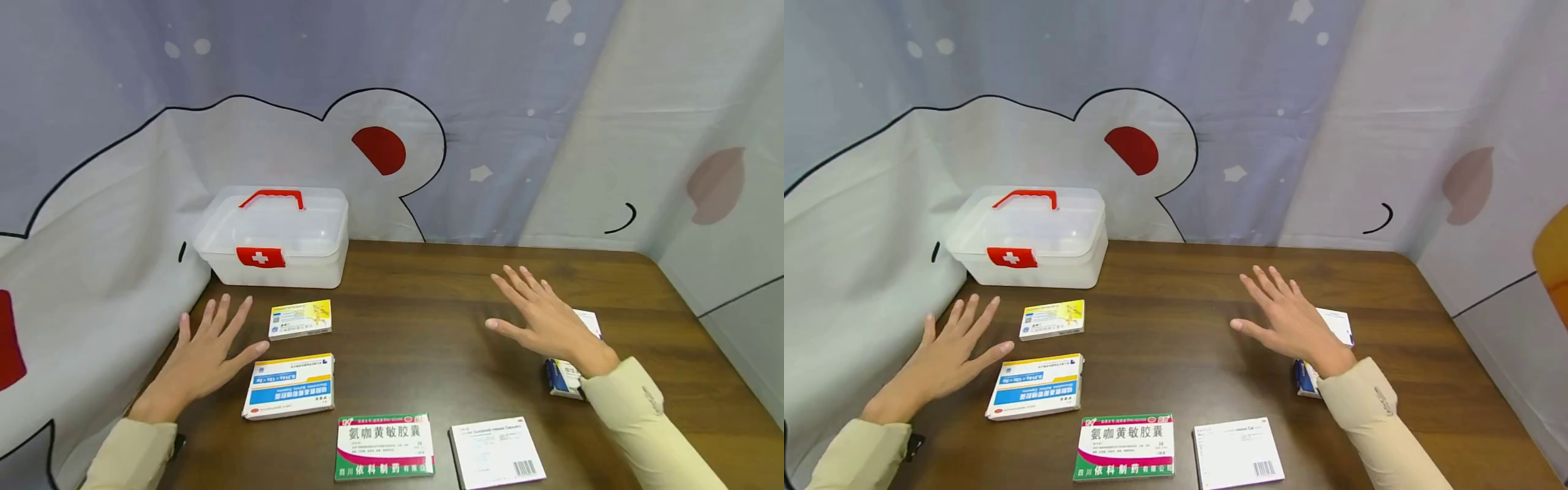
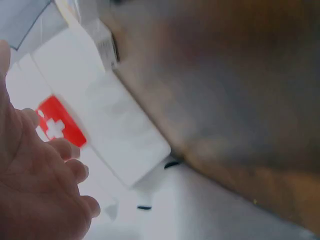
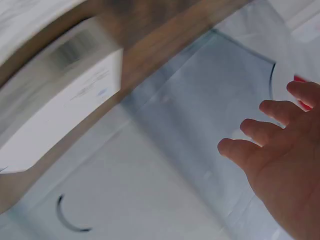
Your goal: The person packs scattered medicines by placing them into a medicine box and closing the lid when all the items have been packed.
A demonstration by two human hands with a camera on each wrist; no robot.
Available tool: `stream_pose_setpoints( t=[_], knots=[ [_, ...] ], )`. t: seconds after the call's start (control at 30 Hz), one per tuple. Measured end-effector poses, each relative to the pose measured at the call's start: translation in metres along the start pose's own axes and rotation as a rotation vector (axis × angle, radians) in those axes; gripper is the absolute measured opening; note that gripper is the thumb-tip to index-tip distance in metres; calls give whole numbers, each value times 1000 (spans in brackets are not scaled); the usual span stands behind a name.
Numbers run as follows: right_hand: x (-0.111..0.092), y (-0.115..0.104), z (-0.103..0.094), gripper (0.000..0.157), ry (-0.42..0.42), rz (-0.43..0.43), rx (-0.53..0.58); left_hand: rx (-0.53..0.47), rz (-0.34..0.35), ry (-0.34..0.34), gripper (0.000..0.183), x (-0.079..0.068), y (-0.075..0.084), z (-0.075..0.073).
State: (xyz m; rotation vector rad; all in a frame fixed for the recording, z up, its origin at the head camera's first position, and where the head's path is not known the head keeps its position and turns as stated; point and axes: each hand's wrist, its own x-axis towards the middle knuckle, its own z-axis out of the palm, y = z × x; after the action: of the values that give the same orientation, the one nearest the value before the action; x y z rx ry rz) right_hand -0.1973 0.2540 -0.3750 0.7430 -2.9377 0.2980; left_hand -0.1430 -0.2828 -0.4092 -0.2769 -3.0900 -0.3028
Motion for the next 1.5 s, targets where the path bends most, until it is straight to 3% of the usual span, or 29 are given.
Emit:
stream_pose_setpoints(
  t=[0.23,0.47,0.6,0.73,0.83,1.03,1.2,1.3,1.5],
  knots=[
    [52,-32,7,76,3,-79,67,-115,-82,52,85,21,-24,-17],
    [104,-75,22,80,-82,-99,306,-370,-133,141,81,47,-43,-29],
    [137,-96,35,84,-124,-109,398,-494,-274,143,85,61,-46,-32],
    [164,-117,48,89,-131,-108,429,-684,-419,139,92,72,-52,-30],
    [179,-131,59,93,-104,-97,456,-802,-477,150,97,78,-56,-26],
    [204,-154,80,97,30,-70,690,-948,-478,259,100,95,-60,-20],
    [217,-165,95,99,100,-10,873,-998,-424,339,92,109,-60,-15],
    [220,-172,97,98,114,30,941,-1045,-388,399,87,117,-62,-12],
    [220,-190,88,91,93,2,1147,-1137,-453,487,81,123,-64,-8]
  ],
)
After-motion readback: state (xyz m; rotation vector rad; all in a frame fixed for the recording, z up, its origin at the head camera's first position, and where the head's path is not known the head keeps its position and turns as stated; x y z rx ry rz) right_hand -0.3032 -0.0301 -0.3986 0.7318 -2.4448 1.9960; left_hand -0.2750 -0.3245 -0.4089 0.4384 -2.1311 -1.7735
